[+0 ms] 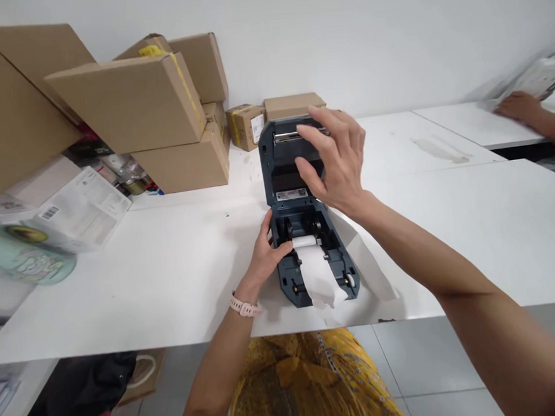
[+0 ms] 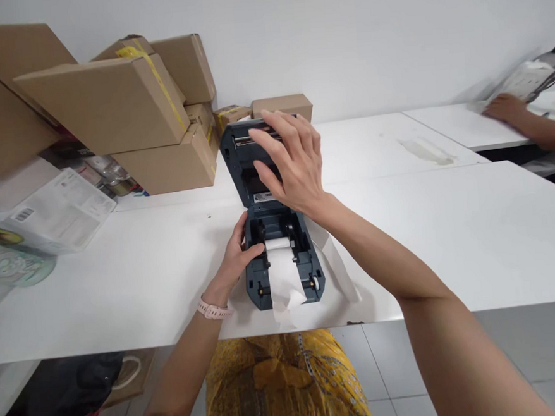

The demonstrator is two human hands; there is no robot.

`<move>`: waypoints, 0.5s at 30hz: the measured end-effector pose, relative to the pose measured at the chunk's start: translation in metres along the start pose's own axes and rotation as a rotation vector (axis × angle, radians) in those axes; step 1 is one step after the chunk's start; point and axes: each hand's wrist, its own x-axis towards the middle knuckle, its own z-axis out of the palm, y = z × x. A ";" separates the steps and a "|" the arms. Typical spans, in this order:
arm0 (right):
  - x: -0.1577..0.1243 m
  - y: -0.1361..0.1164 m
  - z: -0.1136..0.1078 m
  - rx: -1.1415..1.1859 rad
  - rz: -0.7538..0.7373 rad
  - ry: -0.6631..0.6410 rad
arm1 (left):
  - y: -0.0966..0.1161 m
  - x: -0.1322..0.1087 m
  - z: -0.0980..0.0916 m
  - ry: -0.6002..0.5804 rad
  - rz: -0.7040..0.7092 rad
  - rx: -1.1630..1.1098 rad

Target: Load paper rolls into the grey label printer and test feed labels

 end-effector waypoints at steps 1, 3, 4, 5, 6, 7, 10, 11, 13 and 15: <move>-0.009 -0.002 -0.003 0.008 -0.044 -0.019 | 0.000 0.000 0.000 0.007 0.004 0.007; -0.026 -0.005 -0.005 0.062 -0.153 -0.134 | 0.001 0.001 0.001 0.019 0.007 0.019; -0.034 -0.006 -0.004 0.100 -0.208 -0.240 | 0.002 0.001 0.002 0.023 0.005 0.021; -0.041 -0.007 -0.004 0.140 -0.251 -0.359 | 0.002 0.001 0.002 0.026 0.004 0.020; -0.048 -0.007 -0.003 0.181 -0.275 -0.486 | 0.002 0.001 0.002 0.026 0.006 0.017; -0.053 -0.006 -0.003 0.222 -0.282 -0.610 | 0.002 0.001 0.003 0.026 0.010 0.012; -0.053 0.003 -0.008 0.355 -0.289 -0.933 | -0.001 0.001 0.003 0.020 0.026 -0.012; -0.048 0.008 -0.011 0.414 -0.292 -1.021 | -0.002 0.001 0.003 0.019 0.033 -0.018; -0.032 0.018 -0.019 0.557 -0.257 -1.142 | -0.005 0.002 0.002 0.011 0.057 -0.018; -0.013 0.027 -0.025 0.685 -0.206 -1.194 | -0.007 0.003 0.002 0.004 0.087 -0.014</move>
